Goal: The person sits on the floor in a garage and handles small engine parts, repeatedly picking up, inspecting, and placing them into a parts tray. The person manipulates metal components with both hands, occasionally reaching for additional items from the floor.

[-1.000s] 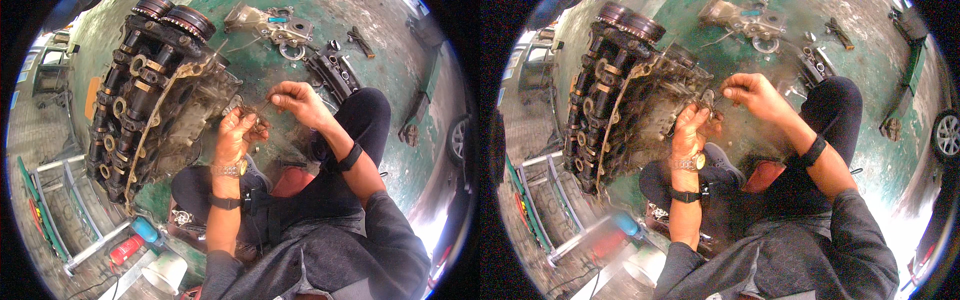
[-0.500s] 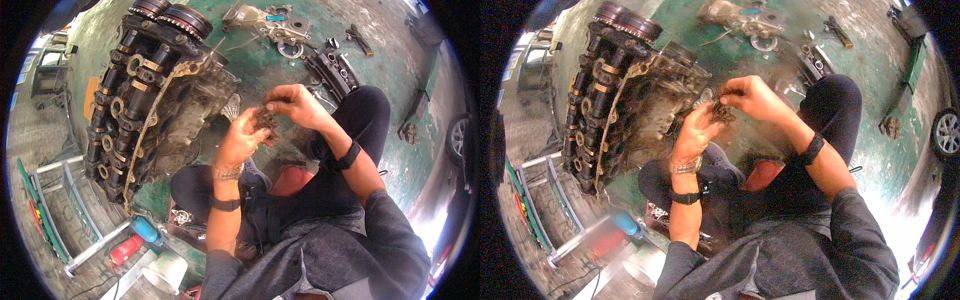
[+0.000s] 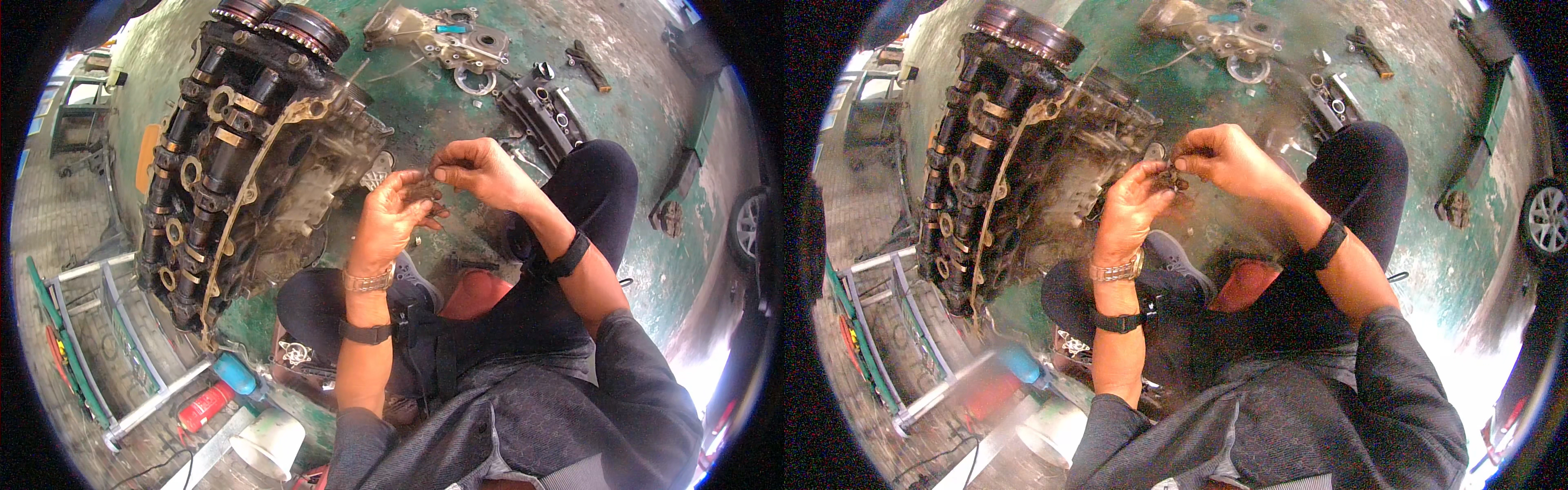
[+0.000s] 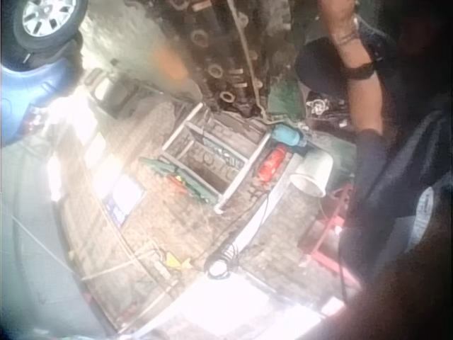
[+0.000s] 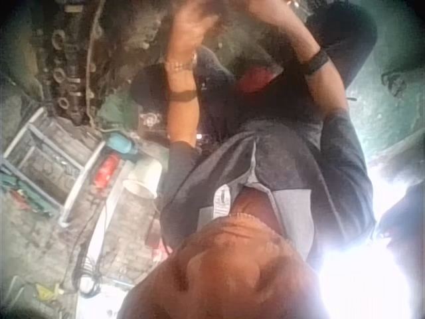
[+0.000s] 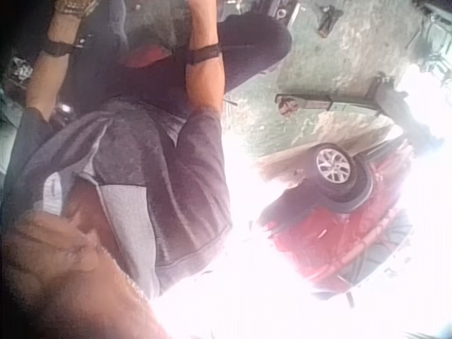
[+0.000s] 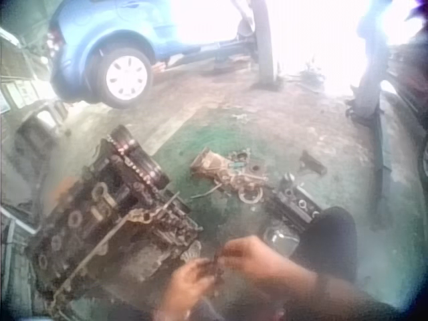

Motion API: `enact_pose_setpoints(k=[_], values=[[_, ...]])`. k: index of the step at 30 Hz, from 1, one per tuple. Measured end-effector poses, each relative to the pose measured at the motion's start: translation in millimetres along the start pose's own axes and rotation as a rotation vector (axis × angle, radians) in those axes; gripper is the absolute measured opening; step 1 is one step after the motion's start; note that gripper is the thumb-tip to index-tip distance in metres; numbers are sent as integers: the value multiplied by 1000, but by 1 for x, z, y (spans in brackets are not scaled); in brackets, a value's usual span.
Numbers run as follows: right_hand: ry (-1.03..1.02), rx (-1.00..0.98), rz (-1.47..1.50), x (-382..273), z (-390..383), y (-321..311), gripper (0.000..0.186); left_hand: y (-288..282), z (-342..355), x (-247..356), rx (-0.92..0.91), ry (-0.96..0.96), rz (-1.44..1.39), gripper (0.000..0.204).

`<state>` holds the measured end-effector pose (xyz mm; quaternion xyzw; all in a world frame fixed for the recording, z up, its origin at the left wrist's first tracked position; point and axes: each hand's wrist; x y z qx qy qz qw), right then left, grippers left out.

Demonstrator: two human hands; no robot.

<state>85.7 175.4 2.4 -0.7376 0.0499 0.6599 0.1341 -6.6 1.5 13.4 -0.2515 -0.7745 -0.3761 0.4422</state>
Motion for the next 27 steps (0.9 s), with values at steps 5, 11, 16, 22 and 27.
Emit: enact_pose_setpoints(k=[5, 11, 16, 22, 27], values=[[-32, 237, 109, -7, 0, -6, 16, 1, 2, -3, 110, 83, 115, 30], [74, 116, 162, -7, -2, 3, 18, 5, 4, -5, 115, 65, 135, 30], [101, 80, 65, -3, -2, 7, 15, 7, 2, 0, 91, 121, 92, 30], [-132, 98, 37, -2, -2, 11, 10, 9, -1, 4, 83, 175, 69, 26], [-426, 95, -239, -6, -2, 12, 12, 8, 0, -1, 74, 107, -7, 14]])
Point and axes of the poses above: each hand's wrist, its own z-axis towards the middle knuckle, its own y-axis out of the palm, x = y × z, and after that the axes turned 3 degrees about x, right-handed
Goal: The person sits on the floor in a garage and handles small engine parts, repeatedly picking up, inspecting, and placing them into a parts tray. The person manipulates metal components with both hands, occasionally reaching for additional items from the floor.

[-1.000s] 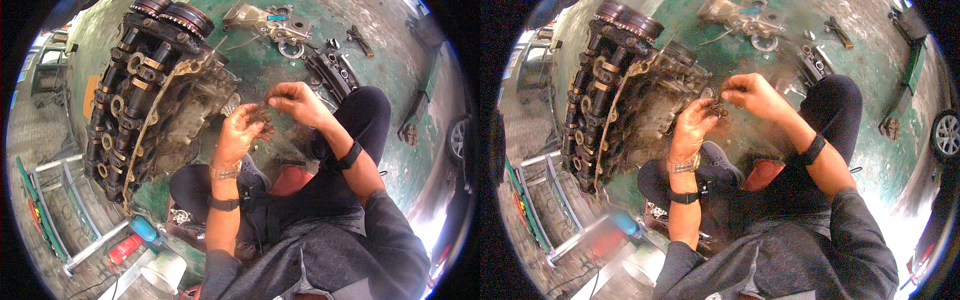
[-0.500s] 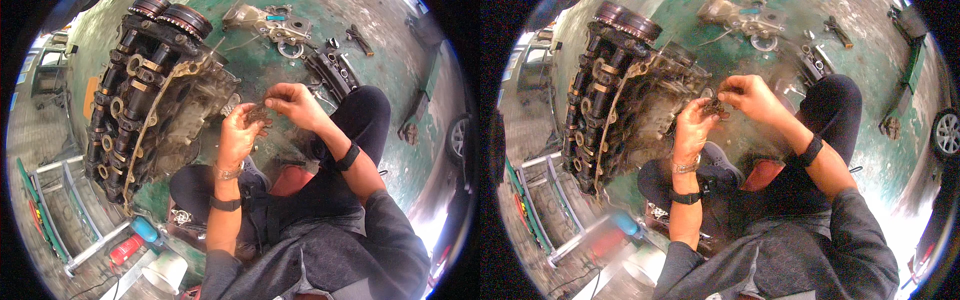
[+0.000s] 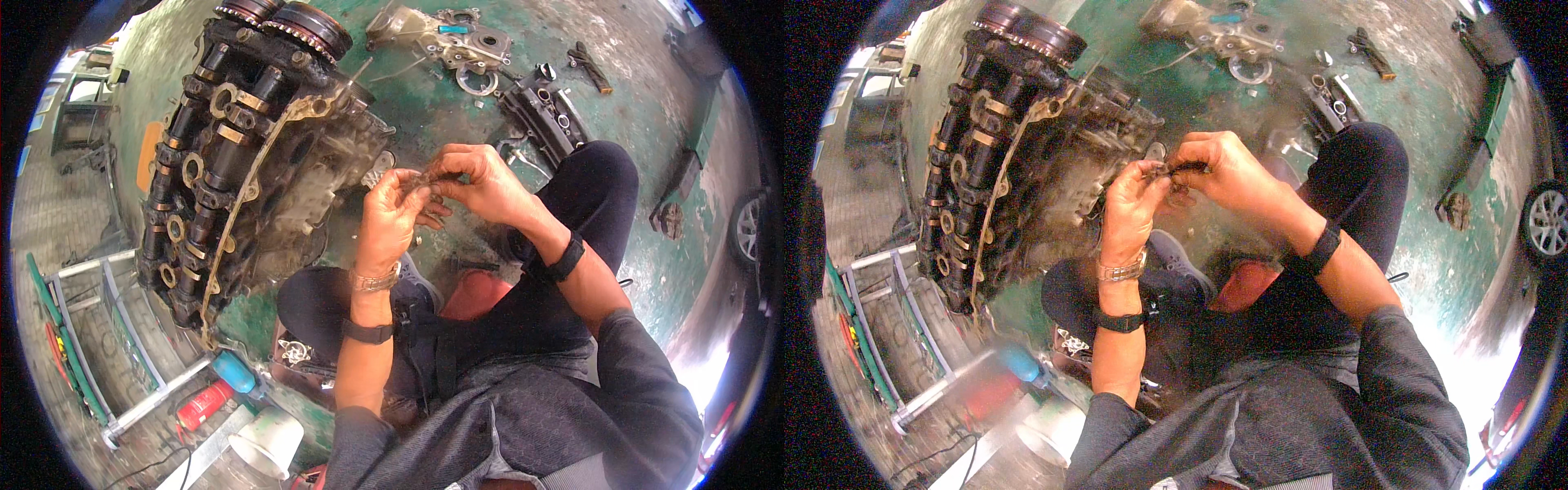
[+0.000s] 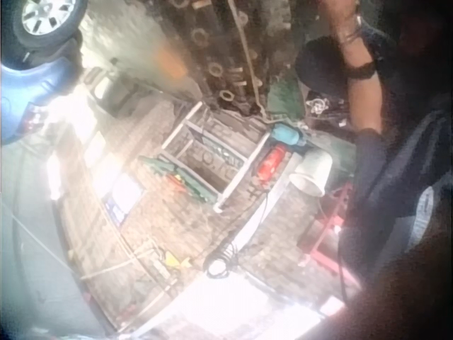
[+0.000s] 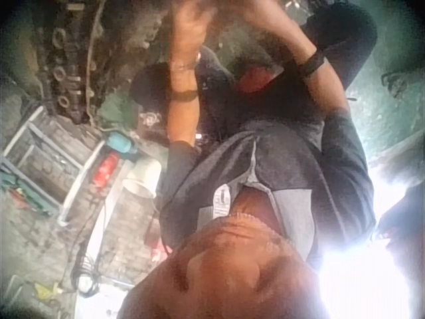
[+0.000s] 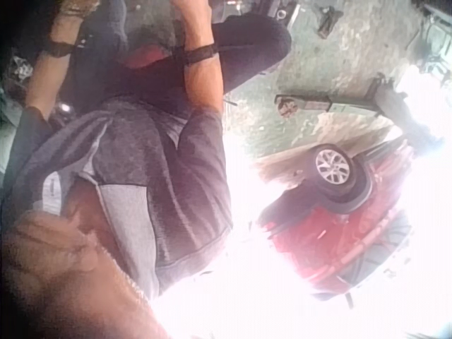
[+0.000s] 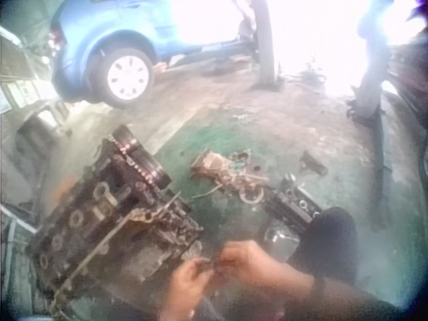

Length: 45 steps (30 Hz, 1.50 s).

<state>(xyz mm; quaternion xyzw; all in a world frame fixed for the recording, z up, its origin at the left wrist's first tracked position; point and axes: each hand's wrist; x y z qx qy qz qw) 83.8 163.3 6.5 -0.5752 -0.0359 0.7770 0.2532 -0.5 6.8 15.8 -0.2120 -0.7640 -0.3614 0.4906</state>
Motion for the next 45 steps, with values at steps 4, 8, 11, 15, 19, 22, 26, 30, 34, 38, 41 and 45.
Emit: enact_pose_setpoints(k=[4, 8, 11, 15, 19, 22, 26, 30, 34, 38, 41, 45], values=[[83, -4, 32, -4, 0, 1, 12, 2, 2, -3, 95, 58, 89, 7], [238, 57, 180, -10, -2, 8, 15, 8, 2, -5, 155, 117, 98, 8], [280, 41, 160, -10, -2, 9, 16, 9, 2, -5, 163, 115, 76, 8], [276, 4, 8, -7, -3, 12, 19, 9, 2, -5, 178, 142, 56, 8], [240, 37, -20, -5, -4, 16, 25, 8, 1, -4, 162, 115, 107, 8], [362, 8, 44, -6, -4, 14, 30, 10, 0, -5, 139, 124, 160, 7], [710, -79, 425, -9, -2, 10, 35, 9, -1, -6, 123, 218, 408, 3], [801, -105, 501, -9, -2, 12, 36, 7, 0, -7, 157, 172, 515, 3], [635, -47, 249, -5, -3, 20, 34, 7, 3, -9, 201, 72, 174, 8], [300, 20, -63, -3, -7, 20, 24, 4, 5, -8, 205, -10, 59, 12], [90, 54, -144, -3, -7, 21, 18, -2, 8, -7, 217, -73, -6, 13], [3, 46, -172, -2, -7, 22, 16, -4, 7, -8, 232, -80, -15, 10]])
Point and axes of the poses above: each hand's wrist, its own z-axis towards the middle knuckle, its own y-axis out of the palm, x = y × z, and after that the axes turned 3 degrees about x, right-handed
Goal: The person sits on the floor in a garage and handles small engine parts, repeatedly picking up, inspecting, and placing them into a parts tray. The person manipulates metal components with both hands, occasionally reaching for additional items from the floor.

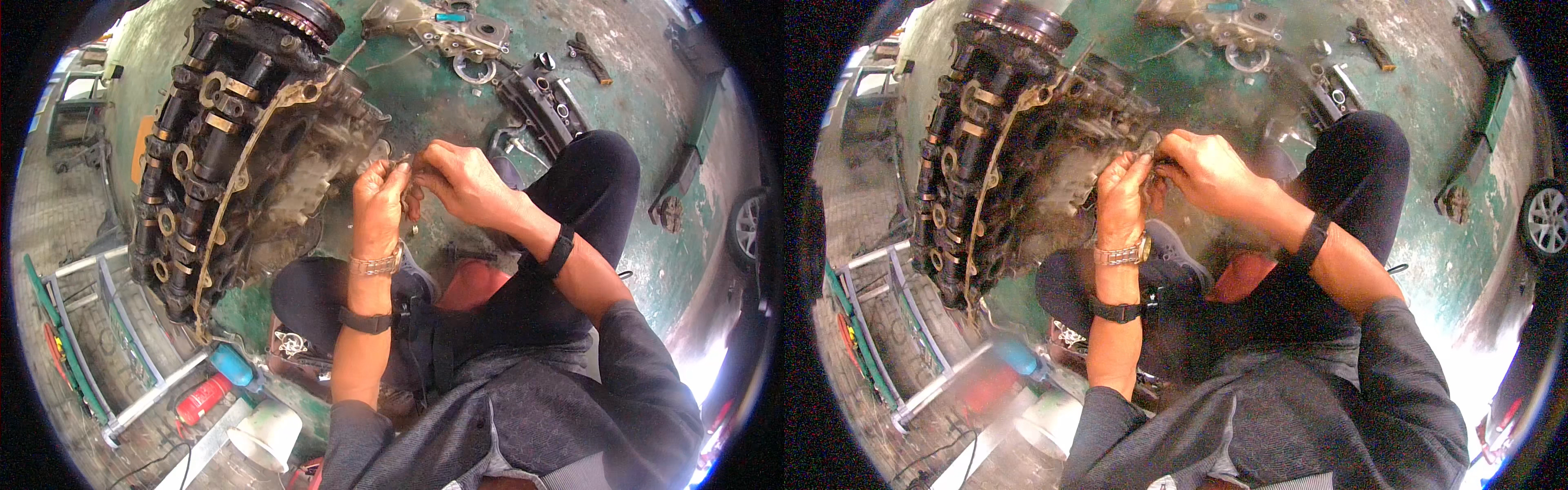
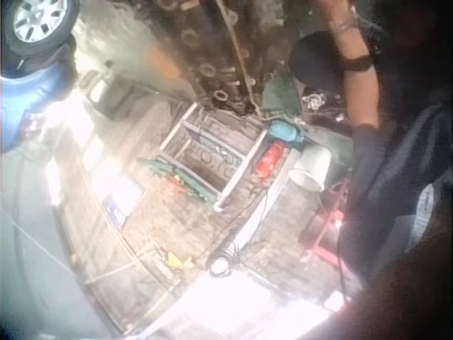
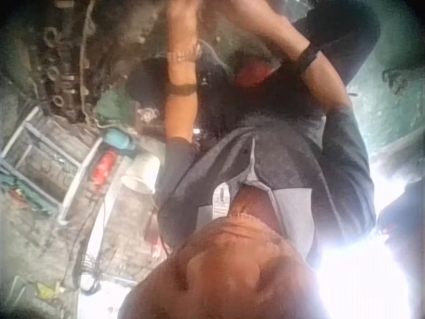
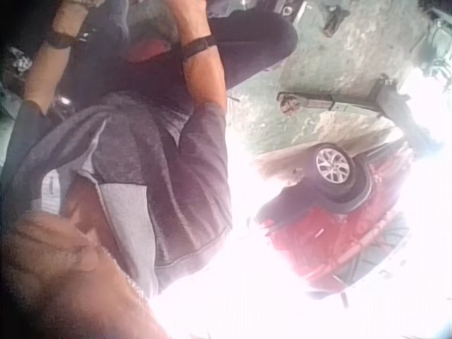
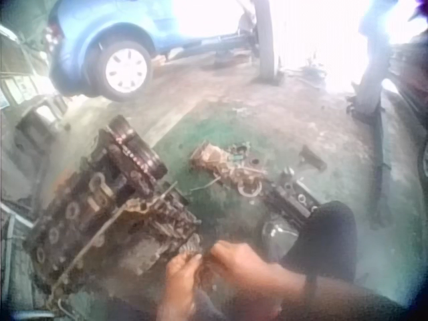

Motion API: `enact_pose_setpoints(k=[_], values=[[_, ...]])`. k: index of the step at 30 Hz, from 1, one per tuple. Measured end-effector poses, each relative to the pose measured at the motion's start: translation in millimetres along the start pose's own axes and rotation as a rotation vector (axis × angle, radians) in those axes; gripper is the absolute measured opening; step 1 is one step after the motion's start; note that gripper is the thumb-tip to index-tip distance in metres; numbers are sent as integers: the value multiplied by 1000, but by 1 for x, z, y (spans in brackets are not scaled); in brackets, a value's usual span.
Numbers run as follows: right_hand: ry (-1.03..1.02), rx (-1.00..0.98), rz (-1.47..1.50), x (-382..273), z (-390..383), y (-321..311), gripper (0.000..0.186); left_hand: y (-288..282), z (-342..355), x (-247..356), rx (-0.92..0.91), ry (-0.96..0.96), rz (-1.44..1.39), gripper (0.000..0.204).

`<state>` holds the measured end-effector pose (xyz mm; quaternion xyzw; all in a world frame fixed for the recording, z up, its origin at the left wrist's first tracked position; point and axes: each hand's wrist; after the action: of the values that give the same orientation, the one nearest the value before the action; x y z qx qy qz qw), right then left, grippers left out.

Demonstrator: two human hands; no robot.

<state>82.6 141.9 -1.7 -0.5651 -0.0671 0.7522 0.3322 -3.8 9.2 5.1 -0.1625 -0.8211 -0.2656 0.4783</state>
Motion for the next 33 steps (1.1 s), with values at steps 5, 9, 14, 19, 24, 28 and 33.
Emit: enact_pose_setpoints(k=[5, 9, 14, 19, 24, 28, 33], values=[[108, -29, 92, -3, 0, 1, 17, 5, -2, -2, 39, 137, 130, 6], [356, -138, 260, -6, 2, -3, 25, 6, -4, 1, 16, 156, 164, 5], [789, -267, 729, -6, 6, -9, 32, 5, -5, 2, -41, 232, 226, 4], [799, -238, 782, -4, 4, -8, 30, 6, -4, 2, -26, 231, 231, 5], [469, -133, 433, -1, -1, 1, 19, 0, 0, 2, 23, 83, 43, 10], [289, -13, 310, 5, -5, 4, 19, -2, 3, -2, 15, 56, 2, 11], [449, -31, 440, 8, -6, 4, 20, -2, -2, -1, -43, 80, 144, 12]])
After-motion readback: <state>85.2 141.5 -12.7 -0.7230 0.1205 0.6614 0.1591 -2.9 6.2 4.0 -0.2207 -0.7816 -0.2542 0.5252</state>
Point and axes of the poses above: each hand's wrist, its own z-axis towards the middle knuckle, its own y-axis out of the palm, x = y × z, and after that the axes turned 3 degrees about x, right-handed
